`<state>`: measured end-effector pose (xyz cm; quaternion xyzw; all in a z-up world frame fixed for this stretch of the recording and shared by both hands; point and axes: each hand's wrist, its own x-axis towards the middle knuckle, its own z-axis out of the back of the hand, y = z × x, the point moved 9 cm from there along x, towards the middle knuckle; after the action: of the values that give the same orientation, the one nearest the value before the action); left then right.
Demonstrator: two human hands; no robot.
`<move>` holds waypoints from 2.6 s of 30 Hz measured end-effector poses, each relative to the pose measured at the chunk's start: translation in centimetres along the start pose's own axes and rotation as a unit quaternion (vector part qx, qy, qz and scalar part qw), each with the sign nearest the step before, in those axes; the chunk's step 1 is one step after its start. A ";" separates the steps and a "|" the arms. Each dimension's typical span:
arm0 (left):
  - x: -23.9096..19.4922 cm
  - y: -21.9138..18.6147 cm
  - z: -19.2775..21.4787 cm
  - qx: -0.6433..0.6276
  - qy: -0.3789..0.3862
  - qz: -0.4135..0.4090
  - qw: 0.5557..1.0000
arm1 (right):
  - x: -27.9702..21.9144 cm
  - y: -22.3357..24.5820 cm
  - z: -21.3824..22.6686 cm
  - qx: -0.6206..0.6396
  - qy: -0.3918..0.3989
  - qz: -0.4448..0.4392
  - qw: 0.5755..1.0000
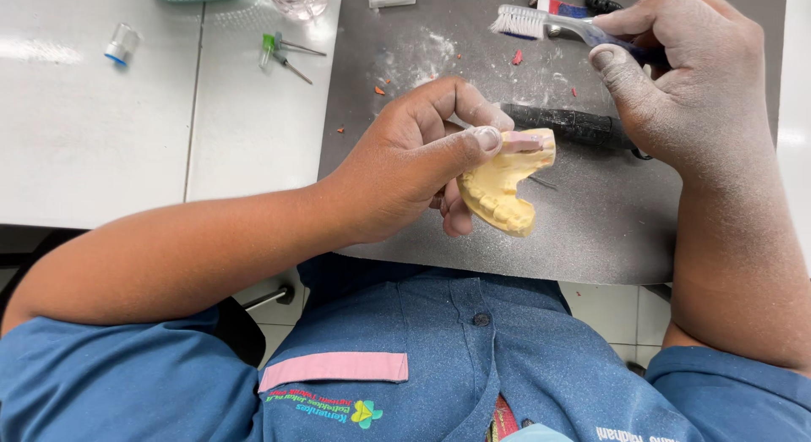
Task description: The person uses a rotary handpiece to grind and shape a yellow dental cast held in the left hand. The person then uses a small brush to sweep away debris from the cast surface before resuming grinding with the rotary tool.
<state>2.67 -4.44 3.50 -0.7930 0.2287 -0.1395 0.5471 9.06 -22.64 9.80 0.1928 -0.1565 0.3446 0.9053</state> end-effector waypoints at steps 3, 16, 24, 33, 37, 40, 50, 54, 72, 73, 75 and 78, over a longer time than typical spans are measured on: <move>0.0 0.2 -0.3 -0.011 0.014 -0.001 1.000 | -0.1 -0.1 -0.3 0.009 0.007 -0.006 1.000; 0.0 0.1 -0.2 0.045 0.018 -0.004 0.999 | 0.1 -0.8 -1.3 -0.020 0.037 -0.090 0.995; 0.2 -0.2 -0.5 0.053 0.038 -0.043 0.997 | 0.5 -1.0 -1.9 0.028 0.049 -0.124 0.991; 0.6 -0.2 -0.3 0.056 0.032 -0.041 0.997 | -0.3 -2.0 -2.4 0.024 0.054 -0.115 0.992; 0.5 0.1 -0.2 -0.005 0.035 -0.024 0.999 | -0.3 -2.3 -2.6 0.021 0.058 -0.121 0.991; 0.7 0.4 0.1 -0.054 0.027 -0.012 0.998 | -0.1 -2.1 -2.6 0.021 0.059 -0.111 0.992; 0.7 0.9 0.8 -0.101 0.042 -0.032 0.993 | 0.2 -0.9 -1.1 0.150 -0.001 -0.088 0.985; 0.4 0.8 0.8 -0.094 0.046 -0.033 0.994 | -0.1 -1.9 -0.8 0.109 -0.012 -0.110 0.988; 0.1 -0.1 1.4 -0.074 0.042 -0.071 0.994 | -2.0 -4.8 0.8 0.227 -0.043 0.051 0.972; 0.2 -0.1 1.5 -0.072 0.040 -0.074 0.994 | -2.0 -4.5 1.0 0.222 -0.043 0.076 0.971; 0.3 -0.2 1.7 -0.069 0.036 -0.080 0.994 | -2.0 -4.4 1.3 0.205 -0.043 0.099 0.973; 0.3 -0.6 1.9 -0.047 0.020 -0.112 0.992 | -1.9 -3.9 1.6 0.195 -0.043 0.127 0.972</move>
<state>3.98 -2.83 3.38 -0.8353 0.1555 -0.2051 0.4858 10.11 -27.16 9.49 0.3587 -0.1482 0.4720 0.7916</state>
